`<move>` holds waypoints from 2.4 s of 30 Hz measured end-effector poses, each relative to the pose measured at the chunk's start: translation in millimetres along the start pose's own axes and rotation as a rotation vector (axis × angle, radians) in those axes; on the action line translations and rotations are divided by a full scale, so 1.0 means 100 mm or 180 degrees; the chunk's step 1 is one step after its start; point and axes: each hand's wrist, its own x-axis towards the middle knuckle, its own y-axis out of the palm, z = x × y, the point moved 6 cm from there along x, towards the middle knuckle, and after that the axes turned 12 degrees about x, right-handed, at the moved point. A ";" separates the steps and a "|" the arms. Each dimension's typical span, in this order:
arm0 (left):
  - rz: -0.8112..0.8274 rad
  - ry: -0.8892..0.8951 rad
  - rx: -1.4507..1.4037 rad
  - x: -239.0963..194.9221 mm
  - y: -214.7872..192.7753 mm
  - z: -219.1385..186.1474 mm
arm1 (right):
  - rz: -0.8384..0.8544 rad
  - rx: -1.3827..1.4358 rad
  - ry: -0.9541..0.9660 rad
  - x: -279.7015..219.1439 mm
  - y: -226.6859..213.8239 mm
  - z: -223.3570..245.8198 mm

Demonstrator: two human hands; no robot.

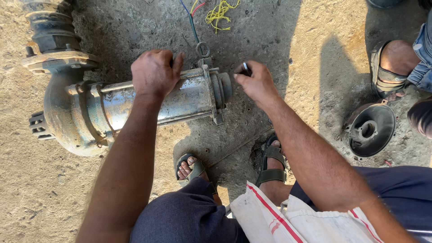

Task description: The person uses a wrench to loosen and tighten bolts on a cylindrical motor lying on the ground. They rotate the motor to access different bolt locations and continue adjusting the fasteners throughout the clip.

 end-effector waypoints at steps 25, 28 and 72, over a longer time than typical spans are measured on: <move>0.0102 0.0557 0.0222 -1.02 -0.30 -0.32 | -0.0491 -0.0414 -0.2055 -1.60 0.27 0.24; 0.0119 0.0542 0.0271 -1.04 -0.26 -0.28 | -0.0440 -0.0675 -0.1894 -1.71 0.37 0.15; -0.0536 0.0536 0.0350 -1.01 -0.36 -0.36 | 0.0135 0.2582 0.1309 -0.83 0.87 -0.76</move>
